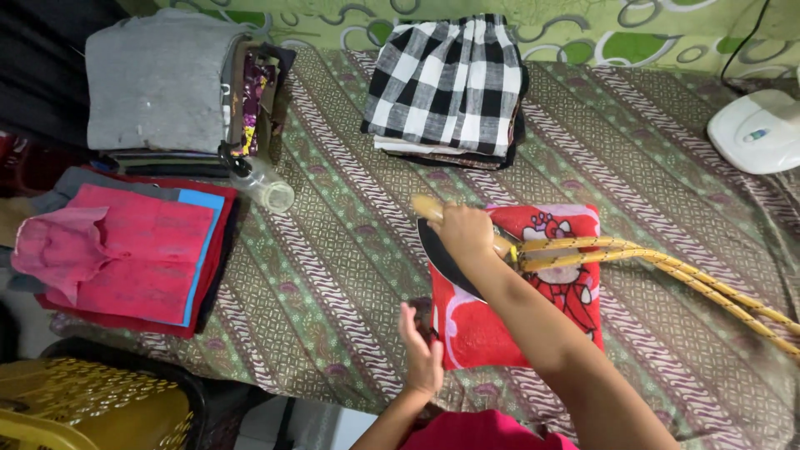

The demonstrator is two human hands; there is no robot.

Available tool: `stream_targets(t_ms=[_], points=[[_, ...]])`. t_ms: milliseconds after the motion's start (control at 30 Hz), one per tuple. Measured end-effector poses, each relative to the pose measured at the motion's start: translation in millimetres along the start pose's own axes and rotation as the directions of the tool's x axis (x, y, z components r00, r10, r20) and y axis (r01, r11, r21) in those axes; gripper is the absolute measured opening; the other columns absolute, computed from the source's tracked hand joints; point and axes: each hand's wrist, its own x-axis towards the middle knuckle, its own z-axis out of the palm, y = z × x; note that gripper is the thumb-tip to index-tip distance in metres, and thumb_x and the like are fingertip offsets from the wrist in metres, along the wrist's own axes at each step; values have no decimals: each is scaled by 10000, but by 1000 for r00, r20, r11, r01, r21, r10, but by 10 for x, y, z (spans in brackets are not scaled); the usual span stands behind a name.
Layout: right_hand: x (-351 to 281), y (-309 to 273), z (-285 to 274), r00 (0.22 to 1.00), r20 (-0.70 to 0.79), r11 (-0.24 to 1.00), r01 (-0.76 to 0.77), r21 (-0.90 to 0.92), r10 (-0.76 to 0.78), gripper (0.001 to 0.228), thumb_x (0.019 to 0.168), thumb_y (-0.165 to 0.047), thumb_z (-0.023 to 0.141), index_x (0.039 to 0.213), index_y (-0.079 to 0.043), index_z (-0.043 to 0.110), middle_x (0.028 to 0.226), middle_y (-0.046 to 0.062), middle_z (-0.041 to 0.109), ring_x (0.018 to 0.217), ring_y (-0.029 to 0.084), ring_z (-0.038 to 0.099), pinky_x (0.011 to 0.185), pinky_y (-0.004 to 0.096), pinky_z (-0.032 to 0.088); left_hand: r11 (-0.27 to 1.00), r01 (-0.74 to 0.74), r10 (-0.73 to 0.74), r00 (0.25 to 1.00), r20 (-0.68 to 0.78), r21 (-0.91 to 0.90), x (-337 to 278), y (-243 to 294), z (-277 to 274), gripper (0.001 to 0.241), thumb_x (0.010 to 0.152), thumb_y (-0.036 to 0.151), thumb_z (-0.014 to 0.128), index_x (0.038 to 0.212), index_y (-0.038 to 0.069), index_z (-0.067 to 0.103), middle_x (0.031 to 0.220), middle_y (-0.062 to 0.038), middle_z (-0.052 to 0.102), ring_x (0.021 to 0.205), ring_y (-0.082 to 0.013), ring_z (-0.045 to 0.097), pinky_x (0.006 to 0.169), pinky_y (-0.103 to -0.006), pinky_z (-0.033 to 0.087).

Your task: The person irons a red towel with a Hello Kitty design on a patterned tablecloth using a black iron. They smooth the towel, iron it, fold it multiple times, and iron the folded edges before placing it on a stack of other folded clothes.

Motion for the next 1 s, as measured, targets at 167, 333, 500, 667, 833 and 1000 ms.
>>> stream_targets(t_ms=[167,333,500,667,833,1000], points=[[-665,97,-214,986,-5,985,166,-50,-166,489,937,-588,615,920,-105,686,658,75,691,519,268,682,458,395,527,700,304,-436,899,-50,-646,152,-42,-249,903,921,588,384,1617,76,124,1525,-278,385,1175,-359,555,998,-501,486],[-1472,275,-563,977,18,974,215,-77,-214,477,903,-606,627,941,-132,662,606,49,691,452,252,669,440,392,534,716,126,-337,924,-182,-687,247,-461,-396,621,1034,538,228,1455,148,466,1599,-74,442,1321,-230,542,1035,-408,432],[-2083,672,-712,956,195,974,226,-17,-219,427,907,-545,622,920,-120,577,615,81,693,487,322,688,468,439,541,935,233,-260,963,-71,-267,345,312,-399,640,1043,487,142,1416,105,493,1585,-126,397,1430,-289,401,1163,-513,319],[-2531,1188,-809,984,-10,984,180,1,-180,479,863,-600,632,982,-136,614,659,61,686,560,245,719,498,385,551,987,-7,-28,976,216,158,328,952,-219,541,943,141,435,1469,25,483,1625,-162,373,1530,-345,267,1229,-566,154],[-2741,1846,-743,841,193,863,-494,-108,505,544,860,-680,583,956,-145,597,781,117,759,687,410,734,597,537,568,881,-373,256,892,372,290,175,413,134,675,883,263,576,1515,58,459,1612,-173,405,1508,-391,315,1205,-615,146],[-2856,2294,-829,651,235,687,-714,-131,722,554,906,-699,532,1044,-170,627,888,157,779,824,400,758,710,501,586,825,-459,354,875,330,331,187,374,166,687,885,291,605,1514,64,449,1613,-150,414,1506,-382,341,1214,-624,171]])
